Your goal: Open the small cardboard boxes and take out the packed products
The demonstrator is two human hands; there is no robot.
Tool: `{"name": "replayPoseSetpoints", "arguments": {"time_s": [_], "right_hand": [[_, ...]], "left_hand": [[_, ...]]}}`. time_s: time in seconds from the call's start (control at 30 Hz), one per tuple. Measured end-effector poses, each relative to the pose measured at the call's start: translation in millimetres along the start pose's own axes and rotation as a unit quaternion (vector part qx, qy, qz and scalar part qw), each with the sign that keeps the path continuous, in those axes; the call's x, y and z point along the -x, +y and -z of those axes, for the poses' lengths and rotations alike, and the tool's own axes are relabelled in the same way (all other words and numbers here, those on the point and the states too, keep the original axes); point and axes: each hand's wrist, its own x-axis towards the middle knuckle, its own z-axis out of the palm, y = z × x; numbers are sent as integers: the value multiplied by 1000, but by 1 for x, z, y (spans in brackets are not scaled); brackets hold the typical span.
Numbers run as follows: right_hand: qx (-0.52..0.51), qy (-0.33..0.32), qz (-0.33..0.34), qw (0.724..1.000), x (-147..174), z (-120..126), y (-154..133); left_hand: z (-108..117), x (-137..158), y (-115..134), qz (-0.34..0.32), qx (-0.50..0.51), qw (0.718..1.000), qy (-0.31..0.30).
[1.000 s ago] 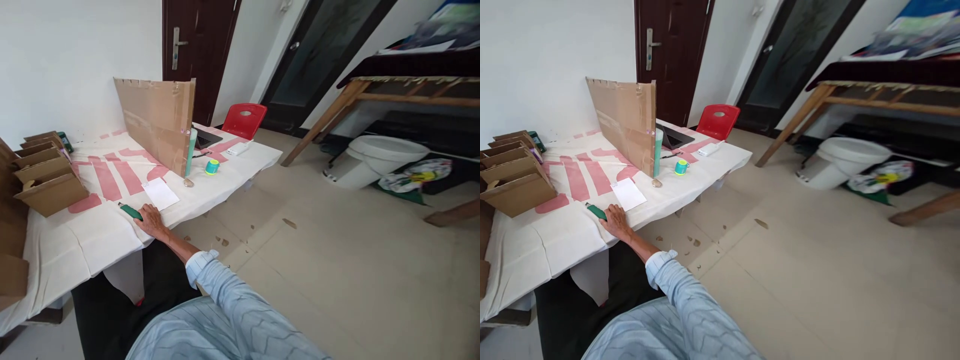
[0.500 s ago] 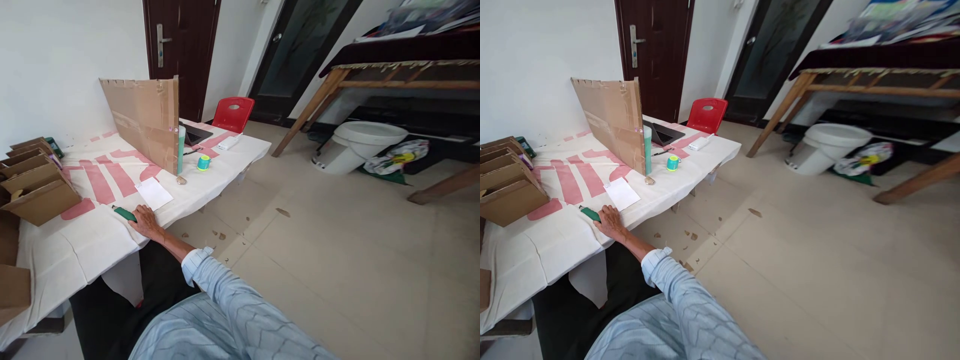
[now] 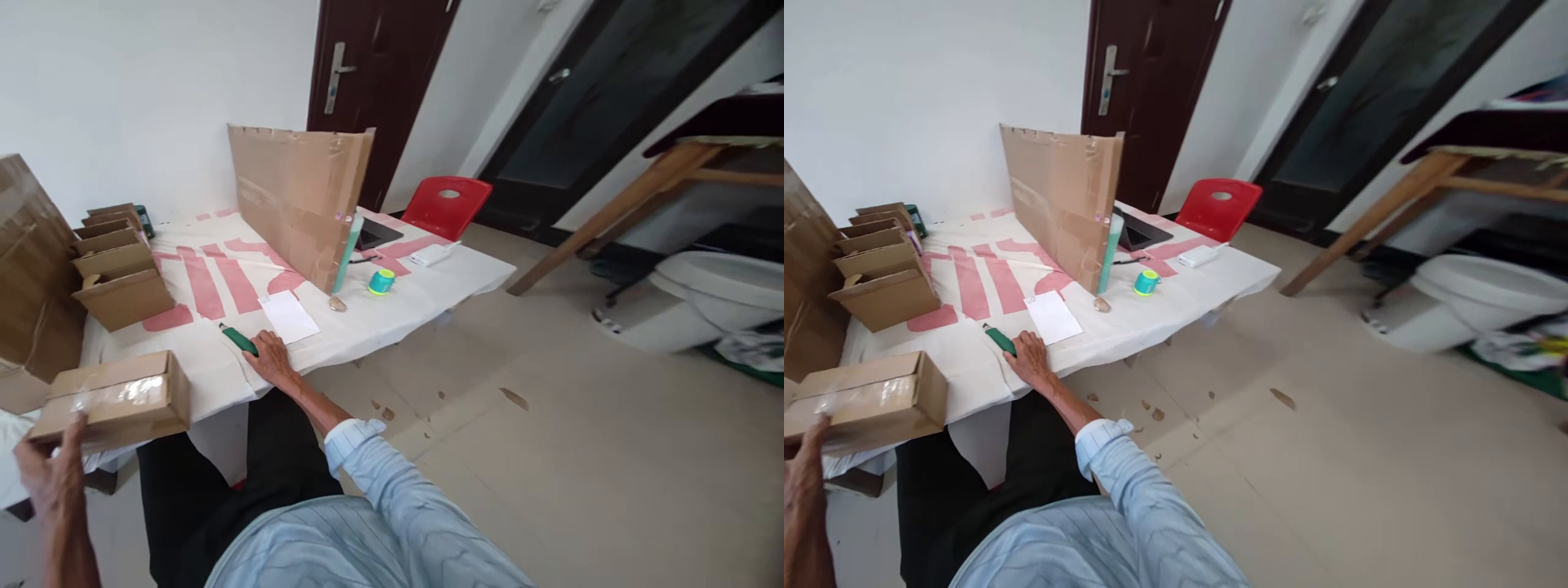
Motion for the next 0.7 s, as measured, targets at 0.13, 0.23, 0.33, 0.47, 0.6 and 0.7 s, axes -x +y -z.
{"name": "replayPoseSetpoints", "arguments": {"time_s": [0.13, 0.23, 0.33, 0.47, 0.6, 0.7], "right_hand": [[-9, -7, -6, 1000, 3, 0, 1], [-29, -6, -9, 1000, 5, 1, 0], [-97, 30, 6, 995, 9, 4, -8], [-293, 69, 45, 953, 17, 10, -39], [-452, 16, 56, 890, 24, 22, -82], [-480, -14, 43, 876, 27, 32, -105]], "left_hand": [[-13, 28, -2, -36, 46, 996, -70], [-11, 28, -10, -42, 90, 988, -118], [-4, 13, -23, -50, 139, 970, -193], [3, -11, -28, -46, 125, 935, -328], [3, -24, -17, -87, 69, 924, -366], [-2, -32, -16, -140, 46, 913, -381]]}}
